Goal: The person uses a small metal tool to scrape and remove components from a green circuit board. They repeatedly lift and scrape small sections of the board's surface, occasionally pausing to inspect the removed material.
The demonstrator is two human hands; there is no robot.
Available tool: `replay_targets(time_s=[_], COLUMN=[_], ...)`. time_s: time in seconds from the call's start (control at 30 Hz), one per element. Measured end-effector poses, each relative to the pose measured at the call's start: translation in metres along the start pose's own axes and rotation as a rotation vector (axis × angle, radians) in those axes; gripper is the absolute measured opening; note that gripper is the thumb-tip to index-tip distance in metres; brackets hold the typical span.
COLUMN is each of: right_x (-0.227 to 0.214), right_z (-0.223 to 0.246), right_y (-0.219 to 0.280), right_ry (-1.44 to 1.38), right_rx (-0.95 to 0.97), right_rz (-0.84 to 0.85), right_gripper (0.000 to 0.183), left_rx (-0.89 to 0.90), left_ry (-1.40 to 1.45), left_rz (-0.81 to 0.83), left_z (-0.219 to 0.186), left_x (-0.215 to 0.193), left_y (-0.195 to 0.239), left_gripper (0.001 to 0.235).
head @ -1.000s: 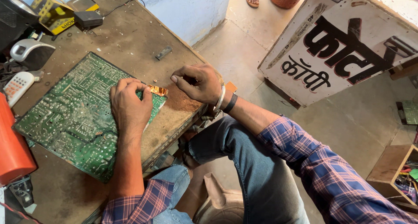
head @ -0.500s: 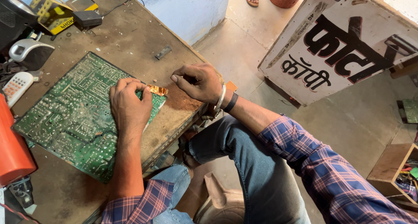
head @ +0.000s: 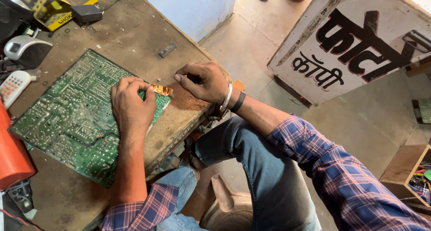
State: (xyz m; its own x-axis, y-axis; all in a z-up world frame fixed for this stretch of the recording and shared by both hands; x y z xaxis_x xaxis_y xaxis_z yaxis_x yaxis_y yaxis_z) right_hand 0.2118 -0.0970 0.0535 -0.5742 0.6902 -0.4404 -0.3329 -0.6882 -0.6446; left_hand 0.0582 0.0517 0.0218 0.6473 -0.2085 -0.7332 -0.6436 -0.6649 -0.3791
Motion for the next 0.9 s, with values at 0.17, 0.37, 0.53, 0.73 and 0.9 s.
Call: replay_targets(time_s=[0.17,0.37,0.53,0.73,0.9], right_x=[-0.0011,-0.0032,-0.003,-0.0039,-0.0034], right_z=[-0.0019,-0.0006,-0.0004,0.0002,-0.0009], right_y=[0.0013,-0.0005,0.0006,-0.0002,0.0004], right_ry=[0.01,0.02,0.014,0.014,0.007], right_rx=[0.014,-0.011,0.016,-0.015,0.0], right_rz=[-0.006,-0.02,-0.01,-0.024,-0.022], right_gripper=[0.01,0.01,0.011,0.012,0.011], left_rx=[0.006,0.005,0.006,0.006,0.0], left_ry=[0.004,0.004,0.008,0.004,-0.012], left_rz=[-0.001,0.006,0.001,-0.005,0.01], left_z=[-0.0004,-0.0008,0.0001,-0.0004,0.001], left_x=[-0.0004,0.0001,0.0003,0.0004,0.0013], left_y=[-0.0004,0.0001,-0.0004,0.0003,0.0003], left_gripper=[0.011,0.01,0.011,0.011,0.011])
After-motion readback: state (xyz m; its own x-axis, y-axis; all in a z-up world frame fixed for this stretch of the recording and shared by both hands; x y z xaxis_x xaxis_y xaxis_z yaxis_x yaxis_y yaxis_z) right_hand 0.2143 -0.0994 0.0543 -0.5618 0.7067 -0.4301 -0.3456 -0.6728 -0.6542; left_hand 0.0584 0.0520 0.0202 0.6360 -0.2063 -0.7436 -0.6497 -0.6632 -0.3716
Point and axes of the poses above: each hand's wrist, its own y-axis away from the middle knuckle, its own x-axis out of the palm, z = x × y, the point moved 5 cm from there along -y, towards the middle knuckle, and after that the axes turned 4 degrees about -z, right-handed, at the moved point
